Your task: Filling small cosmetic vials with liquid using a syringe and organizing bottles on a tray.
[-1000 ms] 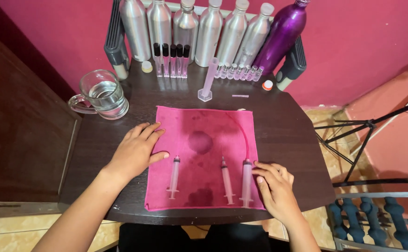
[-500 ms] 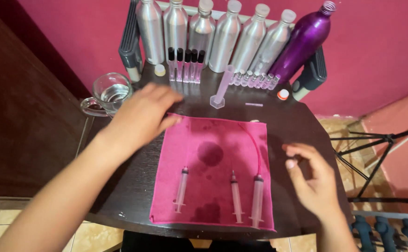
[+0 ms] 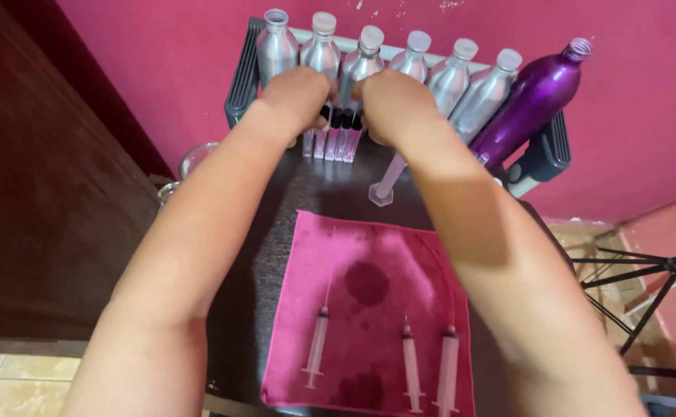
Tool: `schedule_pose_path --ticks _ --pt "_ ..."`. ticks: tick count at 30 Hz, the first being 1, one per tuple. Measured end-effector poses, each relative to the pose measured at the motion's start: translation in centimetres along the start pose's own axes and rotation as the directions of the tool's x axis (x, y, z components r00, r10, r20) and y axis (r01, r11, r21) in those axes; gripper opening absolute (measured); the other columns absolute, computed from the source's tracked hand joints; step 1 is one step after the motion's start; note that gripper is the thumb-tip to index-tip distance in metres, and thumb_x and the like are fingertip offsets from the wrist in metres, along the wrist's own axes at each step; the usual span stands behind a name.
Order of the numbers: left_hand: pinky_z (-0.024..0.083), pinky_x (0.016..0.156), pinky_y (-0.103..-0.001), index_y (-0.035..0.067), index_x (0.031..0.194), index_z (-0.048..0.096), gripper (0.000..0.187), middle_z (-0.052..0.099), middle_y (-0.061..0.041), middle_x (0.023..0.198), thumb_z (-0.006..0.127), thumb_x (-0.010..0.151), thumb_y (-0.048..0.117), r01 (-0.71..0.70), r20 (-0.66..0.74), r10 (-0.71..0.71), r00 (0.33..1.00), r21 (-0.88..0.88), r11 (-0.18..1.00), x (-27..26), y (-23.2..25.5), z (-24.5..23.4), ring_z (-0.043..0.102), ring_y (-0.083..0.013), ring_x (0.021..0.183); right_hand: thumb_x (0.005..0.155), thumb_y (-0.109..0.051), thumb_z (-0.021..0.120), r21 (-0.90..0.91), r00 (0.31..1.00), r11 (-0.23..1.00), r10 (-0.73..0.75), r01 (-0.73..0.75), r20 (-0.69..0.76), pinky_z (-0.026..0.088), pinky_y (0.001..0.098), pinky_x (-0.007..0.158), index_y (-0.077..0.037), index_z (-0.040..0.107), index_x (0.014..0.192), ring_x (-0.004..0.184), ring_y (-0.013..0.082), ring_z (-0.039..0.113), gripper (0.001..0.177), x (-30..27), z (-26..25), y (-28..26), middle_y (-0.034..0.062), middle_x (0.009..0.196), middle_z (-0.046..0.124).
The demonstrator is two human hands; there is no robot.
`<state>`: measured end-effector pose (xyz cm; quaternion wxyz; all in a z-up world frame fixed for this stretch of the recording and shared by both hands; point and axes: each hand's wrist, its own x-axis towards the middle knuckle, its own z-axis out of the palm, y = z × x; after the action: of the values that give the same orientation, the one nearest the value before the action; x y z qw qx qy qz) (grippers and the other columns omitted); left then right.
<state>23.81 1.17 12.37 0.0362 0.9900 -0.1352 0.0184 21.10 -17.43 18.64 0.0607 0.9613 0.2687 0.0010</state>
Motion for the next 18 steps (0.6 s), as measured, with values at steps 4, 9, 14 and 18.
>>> schedule_pose_path --ticks 4,9,14,18 --pt "0.055 0.078 -0.052 0.019 0.117 0.073 0.045 0.069 -0.014 0.111 0.092 0.076 0.025 0.027 0.079 -0.027 0.997 -0.009 1.000 0.5 -0.6 0.0 0.069 -0.0399 0.100 0.083 -0.001 0.065 0.063 0.994 0.997 0.044 -0.050 0.100 0.055 0.0503 0.084 -0.023 0.070 0.130 0.111 0.0385 0.066 0.053 2.6 1.1 -0.4 0.0157 0.125 0.067" --pt "0.060 0.079 -0.061 0.011 0.102 0.082 0.042 0.075 -0.022 0.095 0.097 0.067 0.029 -0.030 -0.052 0.025 0.998 -0.100 0.995 1.9 -1.9 2.8 0.073 -0.0461 0.099 0.079 -0.028 0.085 0.150 0.998 0.987 0.045 -0.052 0.045 0.061 0.0567 0.085 -0.007 0.079 0.110 0.105 0.0453 0.072 0.038 6.8 5.3 0.1 0.0248 0.107 0.073" --pt "0.058 0.082 -0.064 -0.003 0.102 0.078 0.043 0.073 -0.029 0.098 0.096 0.070 0.020 0.030 0.019 -0.028 0.999 -0.157 0.987 1.1 -0.7 1.0 0.070 -0.0522 0.101 0.083 -0.023 0.082 0.210 0.994 0.977 0.025 -0.047 0.106 0.058 0.0568 0.094 -0.008 0.077 0.118 0.114 0.0487 0.067 0.038 5.4 4.0 -1.2 0.0286 0.115 0.071" --pt "0.060 0.083 -0.061 -0.002 0.102 0.078 0.045 0.074 -0.027 0.101 0.097 0.068 0.019 0.073 0.080 -0.063 0.995 -0.141 0.987 1.2 -0.5 1.3 0.071 -0.0492 0.103 0.085 -0.022 0.081 0.254 0.987 0.965 0.021 -0.060 0.156 0.056 0.0548 0.099 -0.007 0.075 0.122 0.119 0.0484 0.065 0.040 4.9 3.3 -1.9 0.0303 0.119 0.070"
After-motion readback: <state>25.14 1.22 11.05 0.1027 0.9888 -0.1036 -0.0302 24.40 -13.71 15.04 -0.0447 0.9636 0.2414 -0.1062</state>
